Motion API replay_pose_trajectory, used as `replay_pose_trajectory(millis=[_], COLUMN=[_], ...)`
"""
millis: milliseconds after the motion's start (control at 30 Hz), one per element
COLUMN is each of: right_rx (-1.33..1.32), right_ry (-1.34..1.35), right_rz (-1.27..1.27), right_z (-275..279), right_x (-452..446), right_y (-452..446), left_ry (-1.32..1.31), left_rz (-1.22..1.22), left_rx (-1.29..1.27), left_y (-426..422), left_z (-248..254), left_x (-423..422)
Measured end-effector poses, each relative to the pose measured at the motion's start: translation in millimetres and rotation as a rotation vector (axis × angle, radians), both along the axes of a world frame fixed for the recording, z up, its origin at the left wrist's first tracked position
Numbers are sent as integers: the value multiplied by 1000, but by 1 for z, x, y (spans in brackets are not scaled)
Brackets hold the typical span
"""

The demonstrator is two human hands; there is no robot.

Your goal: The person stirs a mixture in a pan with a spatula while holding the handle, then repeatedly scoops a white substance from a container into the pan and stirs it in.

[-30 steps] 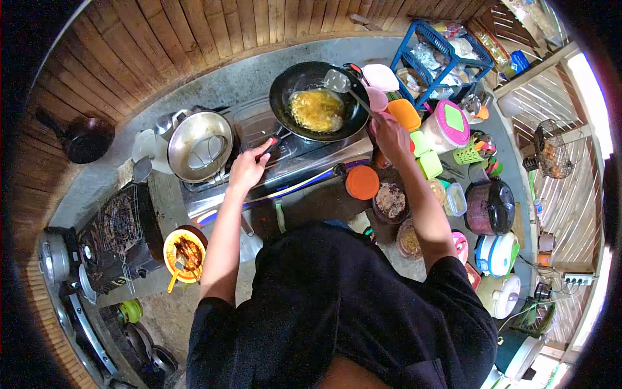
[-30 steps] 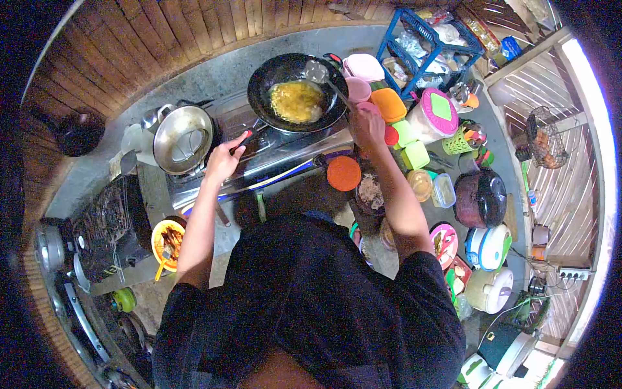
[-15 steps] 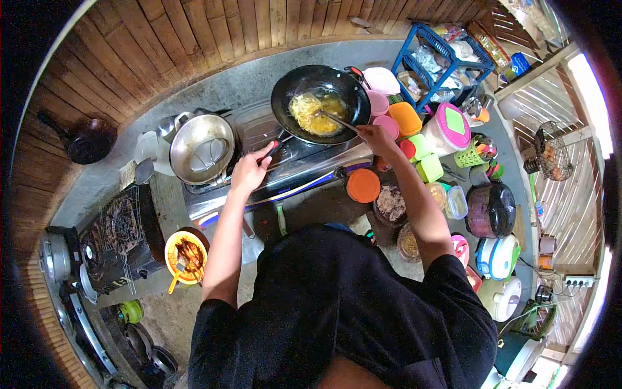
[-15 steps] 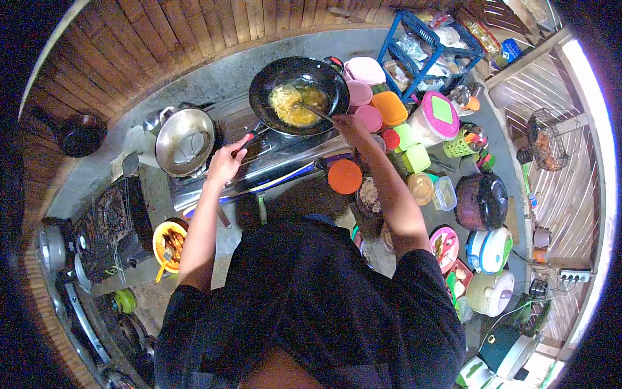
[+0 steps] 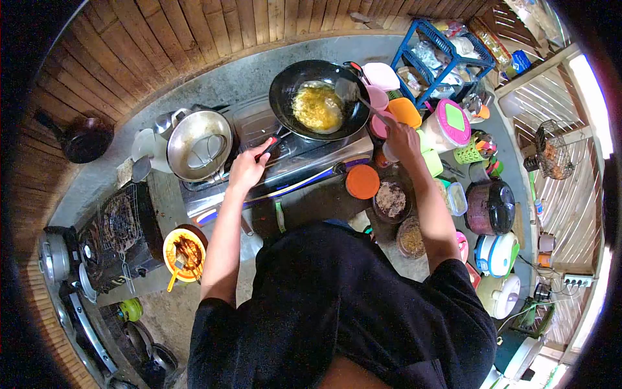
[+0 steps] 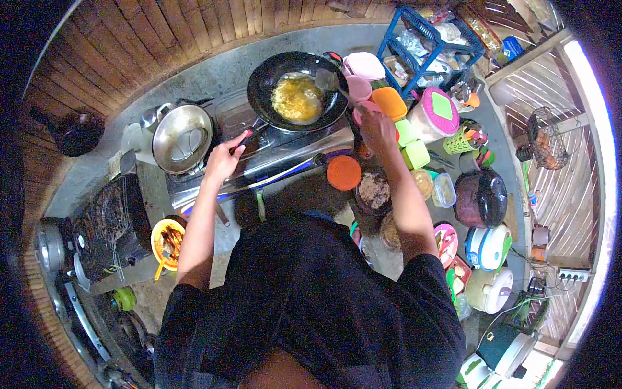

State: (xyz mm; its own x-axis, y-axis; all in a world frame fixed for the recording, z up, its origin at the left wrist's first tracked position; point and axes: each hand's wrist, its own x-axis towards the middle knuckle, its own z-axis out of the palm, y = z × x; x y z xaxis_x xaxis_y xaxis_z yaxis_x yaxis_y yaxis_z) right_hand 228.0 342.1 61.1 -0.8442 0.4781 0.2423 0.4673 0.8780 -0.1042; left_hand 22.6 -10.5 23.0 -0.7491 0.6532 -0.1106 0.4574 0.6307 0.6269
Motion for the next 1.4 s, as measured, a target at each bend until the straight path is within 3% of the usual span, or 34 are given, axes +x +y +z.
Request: replay_pose_trajectory(millis=[100,167,200,267,400,500,600,667,767,900,1000,1067,1200,1267,1400], right_rx=[-57,-295,-295,-586,-703,-598,-449,-87,28,28,-5,-83,-388,-639,-782], right_ry=[-113,-75,-75,-128,-36,-93,109,40,-105,-162,-241,-167,-296,-92,15], right_rz=[10,164,162,171,264,197,206,22,-54,-65,7,201,244,315,148], right_z=[-2,-7,-11,-12,-18,-8,-4,10,20,18,27,26,26,13,1], right_x=[4,3,3,-3,-8,-13,-12,-12,-8,1,6,5,-7,-12,-17], right_y=[3,5,5,-2,-12,-16,-14,-19,-12,6,8,13,4,-5,-8], left_ry=[2,8,15,16,-23,-18,87,79,83,-19,-7,-14,-45,6,87], left_rz=[4,3,3,-9,13,5,-7,-3,-3,7,0,6,22,12,-13], left_rx=[-11,-14,-17,12,-27,-3,91,74,63,-25,16,7,-15,29,104], left_y=[0,0,0,-1,0,0,-1,-1,-1,1,0,0,1,0,-3], left_z=[-1,-3,-5,-4,11,7,-6,-6,-7,9,-6,-1,3,-4,-12], left_x=[0,-1,-2,-2,4,2,0,0,-1,2,-3,-1,1,-1,-1])
